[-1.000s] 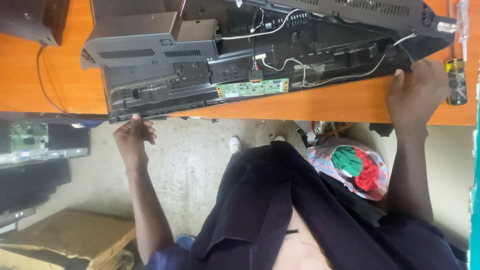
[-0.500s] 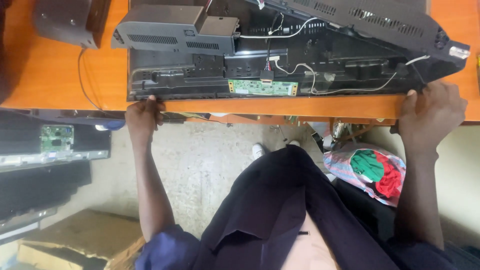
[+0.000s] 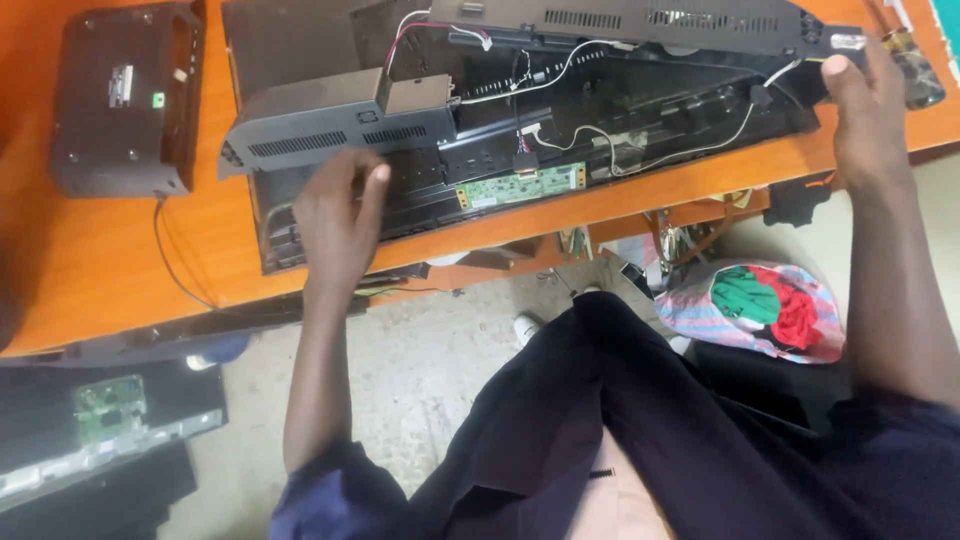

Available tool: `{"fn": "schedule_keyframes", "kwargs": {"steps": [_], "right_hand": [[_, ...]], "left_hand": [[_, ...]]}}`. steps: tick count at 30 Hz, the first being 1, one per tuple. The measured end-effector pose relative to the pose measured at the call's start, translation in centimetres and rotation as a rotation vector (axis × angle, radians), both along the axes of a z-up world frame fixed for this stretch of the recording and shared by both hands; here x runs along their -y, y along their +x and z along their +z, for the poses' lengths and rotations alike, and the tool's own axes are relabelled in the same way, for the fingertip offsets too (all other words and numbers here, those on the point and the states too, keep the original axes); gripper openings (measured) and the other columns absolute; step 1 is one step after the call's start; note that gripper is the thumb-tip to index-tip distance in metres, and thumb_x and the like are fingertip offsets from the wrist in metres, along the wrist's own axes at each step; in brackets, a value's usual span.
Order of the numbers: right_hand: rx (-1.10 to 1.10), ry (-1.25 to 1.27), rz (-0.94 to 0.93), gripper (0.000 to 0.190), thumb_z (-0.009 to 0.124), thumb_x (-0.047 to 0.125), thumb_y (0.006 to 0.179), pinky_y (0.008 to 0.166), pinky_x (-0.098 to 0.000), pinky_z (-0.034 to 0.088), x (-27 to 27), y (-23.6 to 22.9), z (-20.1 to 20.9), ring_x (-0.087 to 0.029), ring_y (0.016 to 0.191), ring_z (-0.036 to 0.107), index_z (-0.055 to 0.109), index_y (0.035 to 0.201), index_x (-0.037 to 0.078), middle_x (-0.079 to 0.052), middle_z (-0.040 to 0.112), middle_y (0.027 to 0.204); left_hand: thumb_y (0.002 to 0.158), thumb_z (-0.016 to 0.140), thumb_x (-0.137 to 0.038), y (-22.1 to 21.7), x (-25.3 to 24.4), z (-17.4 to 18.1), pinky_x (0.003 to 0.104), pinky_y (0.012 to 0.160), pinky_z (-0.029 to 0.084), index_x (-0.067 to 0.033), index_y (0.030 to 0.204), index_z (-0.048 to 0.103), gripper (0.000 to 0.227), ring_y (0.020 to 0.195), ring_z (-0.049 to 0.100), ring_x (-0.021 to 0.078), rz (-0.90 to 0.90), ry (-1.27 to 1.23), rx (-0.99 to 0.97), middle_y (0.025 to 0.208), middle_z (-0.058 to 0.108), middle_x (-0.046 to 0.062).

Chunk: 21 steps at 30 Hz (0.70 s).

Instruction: Removing screws and plastic housing from the back of a television set using a screwdriver.

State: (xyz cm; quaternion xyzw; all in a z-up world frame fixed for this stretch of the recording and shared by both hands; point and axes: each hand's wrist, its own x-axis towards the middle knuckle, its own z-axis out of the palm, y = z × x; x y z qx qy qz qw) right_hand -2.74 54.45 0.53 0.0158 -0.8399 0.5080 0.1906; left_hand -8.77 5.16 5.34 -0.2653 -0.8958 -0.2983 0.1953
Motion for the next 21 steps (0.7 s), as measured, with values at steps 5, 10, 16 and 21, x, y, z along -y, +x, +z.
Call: {"fn": "schedule_keyframes", "kwargs": {"steps": [5, 10, 16, 21], "right_hand": [[0.176, 0.004, -0.194, 0.045, 0.034, 0.049, 0.112, 0.083, -0.0338, 0.041, -1.1, -0.7, -1.3, -0.016, 0.102, 0.052, 0.055, 0.119, 0.011, -0.003, 0.054, 0.113], [0.268, -0.079, -0.229, 0.036, 0.035, 0.040, 0.111, 0.070, -0.0303, 0.043, -0.2, -0.5, 0.4, -0.015, 0.087, 0.055, 0.056, 0.107, 0.012, -0.002, 0.057, 0.097], [0.165, -0.401, -0.060, 0.033, 0.050, 0.044, 0.108, 0.083, -0.0215, 0.048, -1.9, 0.2, -2.1, -0.007, 0.090, 0.061, 0.062, 0.105, 0.014, 0.003, 0.063, 0.099], [0.126, -0.233, 0.247, 0.056, 0.055, 0.037, 0.097, 0.104, -0.0315, 0.044, -4.0, 1.4, -1.4, -0.019, 0.120, 0.053, 0.046, 0.141, 0.003, -0.007, 0.055, 0.129]], "left_hand": [[0.105, 0.036, -0.045, -5.4, -4.0, 0.6, 0.048, 0.098, 0.041, 0.0013, 0.134, 0.045, 0.056, 0.118, 0.051, 0.0346, -0.137, -0.074, 0.033, 0.126, 0.054, 0.020], [0.103, 0.048, -0.044, -11.8, -7.9, -1.6, 0.051, 0.118, 0.021, 0.0008, 0.151, 0.020, 0.071, 0.146, 0.022, 0.0382, -0.060, -0.192, 0.228, 0.156, 0.029, 0.022], [0.098, 0.043, -0.054, -12.5, -10.1, -2.2, 0.054, 0.104, 0.039, -0.0005, 0.145, 0.035, 0.072, 0.133, 0.045, 0.0397, 0.010, 0.027, 0.415, 0.147, 0.043, 0.024], [0.096, 0.060, -0.027, -4.1, -10.2, 2.6, 0.048, 0.107, 0.050, -0.0093, 0.131, 0.047, 0.041, 0.129, 0.054, 0.0319, -0.064, 0.513, 0.381, 0.140, 0.051, 0.016]]}}
